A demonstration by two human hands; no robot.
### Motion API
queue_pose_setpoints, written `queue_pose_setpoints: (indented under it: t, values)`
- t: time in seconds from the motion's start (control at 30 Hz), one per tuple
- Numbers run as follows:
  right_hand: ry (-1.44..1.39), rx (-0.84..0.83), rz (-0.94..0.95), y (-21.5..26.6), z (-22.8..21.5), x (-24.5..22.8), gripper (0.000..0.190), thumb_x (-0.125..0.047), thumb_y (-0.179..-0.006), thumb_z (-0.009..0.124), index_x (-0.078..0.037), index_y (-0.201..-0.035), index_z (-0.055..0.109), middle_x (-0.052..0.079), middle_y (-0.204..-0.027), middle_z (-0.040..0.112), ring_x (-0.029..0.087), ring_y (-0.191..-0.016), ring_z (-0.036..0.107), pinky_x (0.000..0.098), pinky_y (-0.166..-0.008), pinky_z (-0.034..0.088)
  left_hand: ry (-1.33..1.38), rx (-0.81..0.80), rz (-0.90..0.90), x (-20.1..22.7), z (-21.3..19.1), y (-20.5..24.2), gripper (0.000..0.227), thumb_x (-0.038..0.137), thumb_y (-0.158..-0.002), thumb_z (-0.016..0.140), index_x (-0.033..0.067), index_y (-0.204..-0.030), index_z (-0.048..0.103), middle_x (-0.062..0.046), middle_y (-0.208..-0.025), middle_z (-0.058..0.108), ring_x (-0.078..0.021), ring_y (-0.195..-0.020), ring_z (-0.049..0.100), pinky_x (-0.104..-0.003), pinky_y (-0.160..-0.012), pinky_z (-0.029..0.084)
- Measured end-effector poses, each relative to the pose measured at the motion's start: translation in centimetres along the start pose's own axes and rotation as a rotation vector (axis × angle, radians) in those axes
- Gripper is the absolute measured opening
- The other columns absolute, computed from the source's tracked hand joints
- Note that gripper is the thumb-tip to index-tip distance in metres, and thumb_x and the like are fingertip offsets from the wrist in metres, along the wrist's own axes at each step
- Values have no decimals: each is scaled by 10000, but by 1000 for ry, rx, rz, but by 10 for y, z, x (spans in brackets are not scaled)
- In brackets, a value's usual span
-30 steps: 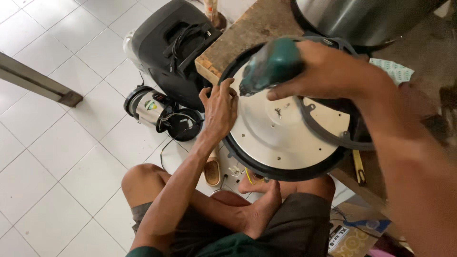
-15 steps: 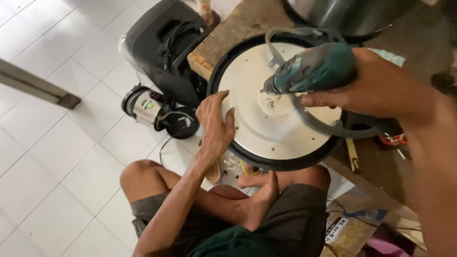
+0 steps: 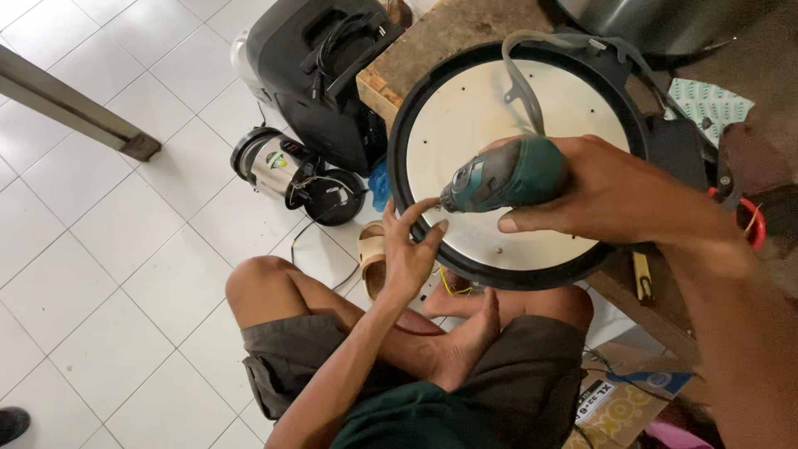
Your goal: The person works on the wiring of a small appliance base, using a screwdriver to tighten connections. They then flip the base over and use a power drill to remove screws from a plastic ring attached to the underside.
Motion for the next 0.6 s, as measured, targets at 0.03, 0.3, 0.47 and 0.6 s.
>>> queue_pose_setpoints:
  t: [0.03,0.3,0.47,0.6]
  values:
    - [-21,-8,-35,-2,1,0,727,-211,-733,928,-339,-1440,814,-149,-1300,871,19,-1236,683,275,-1080,492,19,19,-46,-5,0,0,409,276,-913,845,310,-1319,800,-198,-1662,426,-399,-1571,451,-538,-1275,377]
    - [62,0,68,3,-2,-1,781,-278,-726,915,-424,-1482,781,-153,-1295,864,20,-1222,679,270,-1071,472,69,41,-110,-13,-1,0,307,285,-912,840,333,-1214,827,-158,-1620,458,-347,-1567,459,-498,-1266,380]
    - [-12,-6,-11,-2,1,0,724,-223,-730,938,-337,-1436,823,-151,-1314,870,12,-1251,675,282,-1082,494,70,41,-131,-14,-1,-1,298,264,-907,849,329,-1196,811,-163,-1580,465,-350,-1561,469,-499,-1260,389]
    - [-24,-27,-101,-9,5,3,753,-214,-714,949,-307,-1449,812,-145,-1296,895,1,-1182,690,238,-1088,507,49,40,-125,-16,0,-1,322,251,-902,844,325,-1214,813,-172,-1592,474,-359,-1565,456,-511,-1254,387]
Point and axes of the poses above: each hand's wrist, its own y-axis away from the middle knuckle, its own z-axis out of the palm, x = y × z, the point moved 8 cm from there along -y, towards the middle knuckle
